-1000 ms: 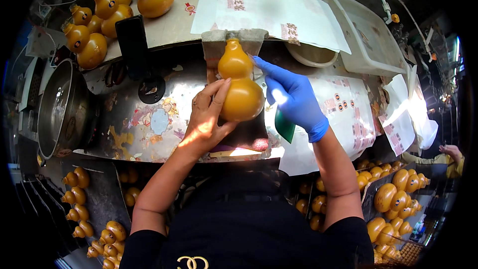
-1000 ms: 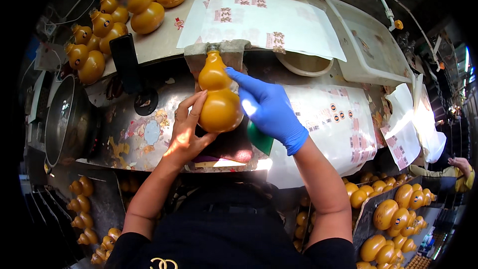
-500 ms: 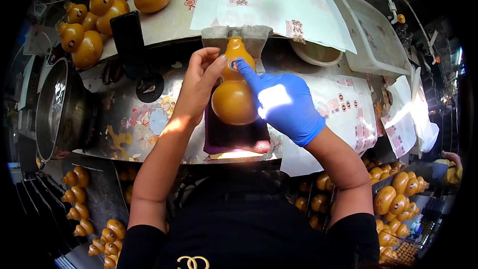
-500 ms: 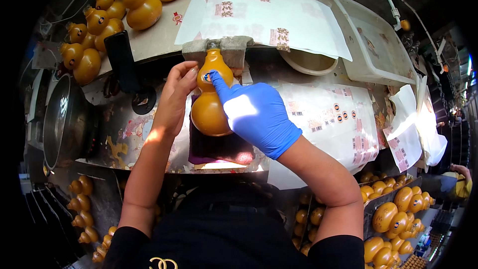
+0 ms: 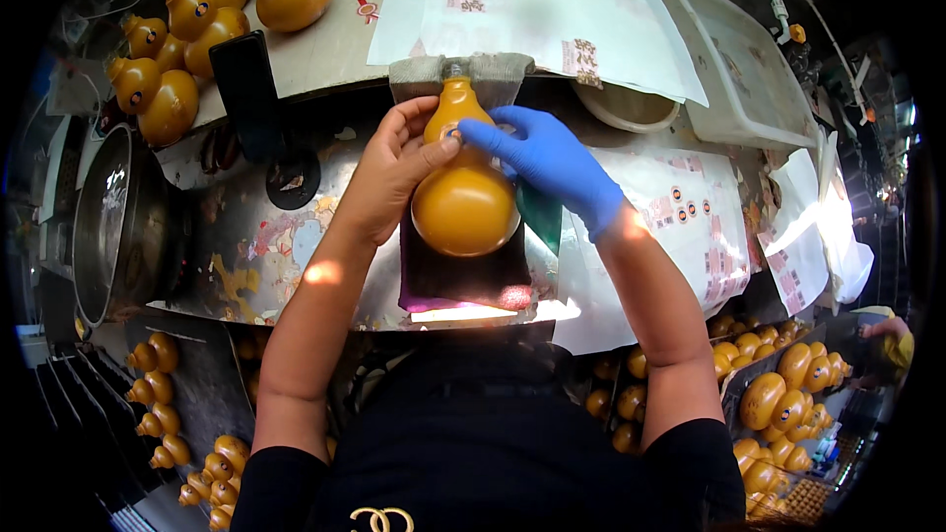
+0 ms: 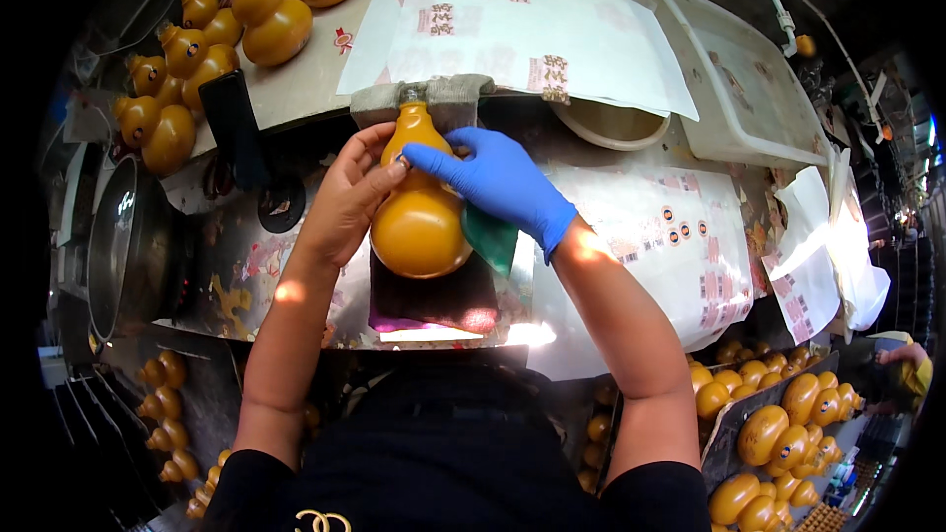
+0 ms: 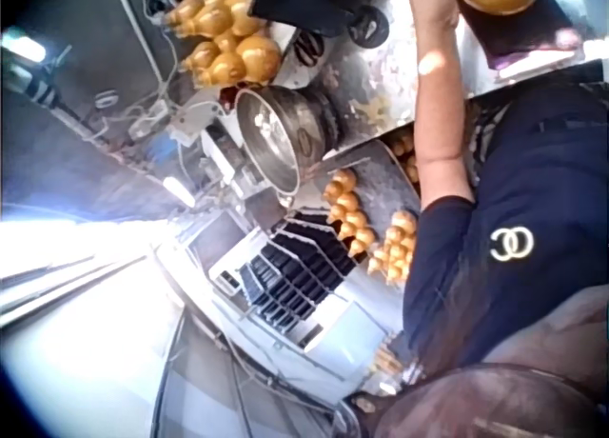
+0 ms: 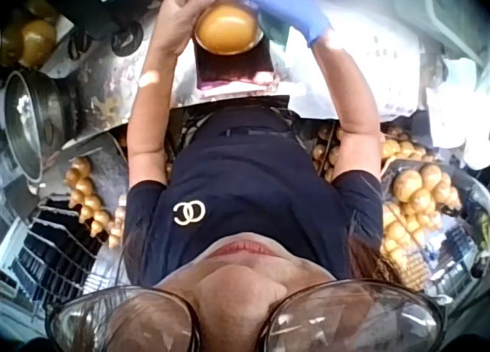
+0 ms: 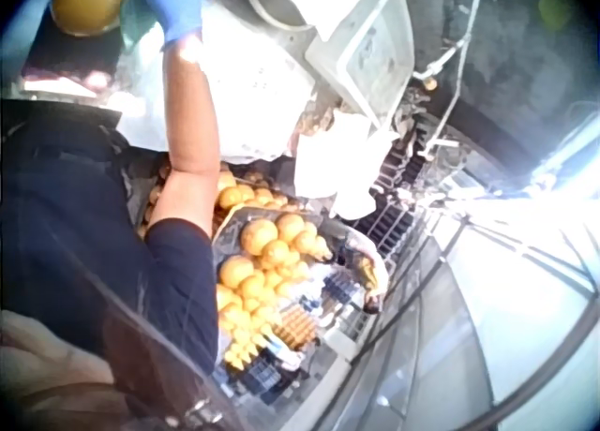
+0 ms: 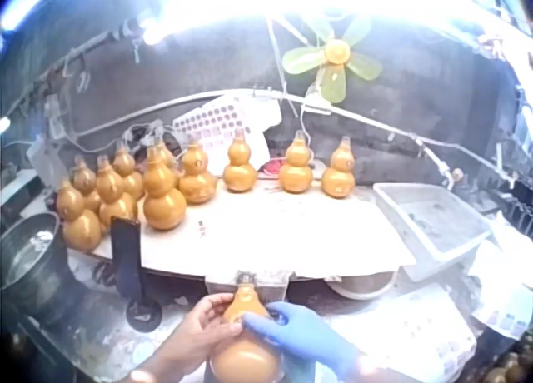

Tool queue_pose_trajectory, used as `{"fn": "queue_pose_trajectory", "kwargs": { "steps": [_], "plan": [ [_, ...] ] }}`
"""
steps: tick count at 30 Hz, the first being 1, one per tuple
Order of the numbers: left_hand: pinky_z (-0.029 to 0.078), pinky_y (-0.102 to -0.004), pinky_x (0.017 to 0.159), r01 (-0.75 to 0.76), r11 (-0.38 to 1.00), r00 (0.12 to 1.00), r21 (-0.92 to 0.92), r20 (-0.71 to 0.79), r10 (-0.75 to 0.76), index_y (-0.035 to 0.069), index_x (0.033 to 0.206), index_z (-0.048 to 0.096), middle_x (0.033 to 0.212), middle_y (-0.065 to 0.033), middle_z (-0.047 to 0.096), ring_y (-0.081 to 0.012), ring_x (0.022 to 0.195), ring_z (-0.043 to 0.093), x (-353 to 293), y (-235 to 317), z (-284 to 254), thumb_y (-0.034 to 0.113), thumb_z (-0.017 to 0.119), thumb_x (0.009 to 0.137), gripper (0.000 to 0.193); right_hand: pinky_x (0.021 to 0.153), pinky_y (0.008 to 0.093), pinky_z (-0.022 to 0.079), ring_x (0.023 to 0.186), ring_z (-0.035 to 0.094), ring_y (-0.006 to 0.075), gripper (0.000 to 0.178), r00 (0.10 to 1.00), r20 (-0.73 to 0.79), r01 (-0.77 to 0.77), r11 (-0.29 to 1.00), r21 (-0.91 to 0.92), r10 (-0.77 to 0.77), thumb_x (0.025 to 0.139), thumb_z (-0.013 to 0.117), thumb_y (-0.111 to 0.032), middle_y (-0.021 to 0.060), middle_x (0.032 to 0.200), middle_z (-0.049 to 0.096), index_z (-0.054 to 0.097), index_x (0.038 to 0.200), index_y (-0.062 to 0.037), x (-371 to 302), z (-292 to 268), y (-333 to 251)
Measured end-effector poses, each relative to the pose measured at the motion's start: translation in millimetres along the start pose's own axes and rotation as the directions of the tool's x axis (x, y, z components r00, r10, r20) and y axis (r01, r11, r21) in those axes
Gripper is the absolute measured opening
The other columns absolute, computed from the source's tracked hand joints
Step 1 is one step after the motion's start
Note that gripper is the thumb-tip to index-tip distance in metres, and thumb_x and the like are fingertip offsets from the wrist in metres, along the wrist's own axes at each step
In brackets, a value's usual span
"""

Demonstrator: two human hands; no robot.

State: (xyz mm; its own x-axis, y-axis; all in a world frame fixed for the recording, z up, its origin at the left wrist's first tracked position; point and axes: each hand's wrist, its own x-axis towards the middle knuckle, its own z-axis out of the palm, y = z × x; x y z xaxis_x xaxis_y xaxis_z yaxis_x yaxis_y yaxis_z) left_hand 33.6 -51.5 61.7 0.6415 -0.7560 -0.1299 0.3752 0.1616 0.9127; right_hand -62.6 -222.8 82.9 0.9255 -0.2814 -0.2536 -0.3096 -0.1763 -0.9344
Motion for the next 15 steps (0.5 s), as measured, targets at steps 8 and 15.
{"fn": "queue_pose_trajectory", "kwargs": {
  "steps": [8,15],
  "plan": [
    [0.044,-0.0301,0.098,-0.03,0.998,0.999,0.06,-0.015,0.031,-0.001,0.132,0.037,0.125,-0.0144,0.048,-0.0194,0.115,0.052,-1.2,-1.2,6.4,0.017,0.072,0.084,0.063,0.063,0.0217,0.044,0.068,0.053,0.0077,0.055,0.995,0.099,-0.002,0.993,0.115,-0.009,0.085,0.065,-0.049,0.0028,0.076,0.06,0.066,0.106,0.0027,2.5,-2.4,5.5],
    [0.045,-0.0294,0.096,0.112,0.976,0.993,-0.189,-0.013,-0.116,-0.001,0.133,0.037,0.125,-0.0142,0.05,-0.0187,0.113,0.053,1.6,6.6,5.1,0.02,0.072,0.084,0.063,0.061,0.0217,0.043,0.067,0.051,0.0073,0.053,0.989,0.144,-0.055,0.98,0.193,0.027,0.086,0.064,-0.048,0.0016,0.073,0.058,0.066,0.102,0.0023,4.5,-9.6,13.4]
  ]
}}
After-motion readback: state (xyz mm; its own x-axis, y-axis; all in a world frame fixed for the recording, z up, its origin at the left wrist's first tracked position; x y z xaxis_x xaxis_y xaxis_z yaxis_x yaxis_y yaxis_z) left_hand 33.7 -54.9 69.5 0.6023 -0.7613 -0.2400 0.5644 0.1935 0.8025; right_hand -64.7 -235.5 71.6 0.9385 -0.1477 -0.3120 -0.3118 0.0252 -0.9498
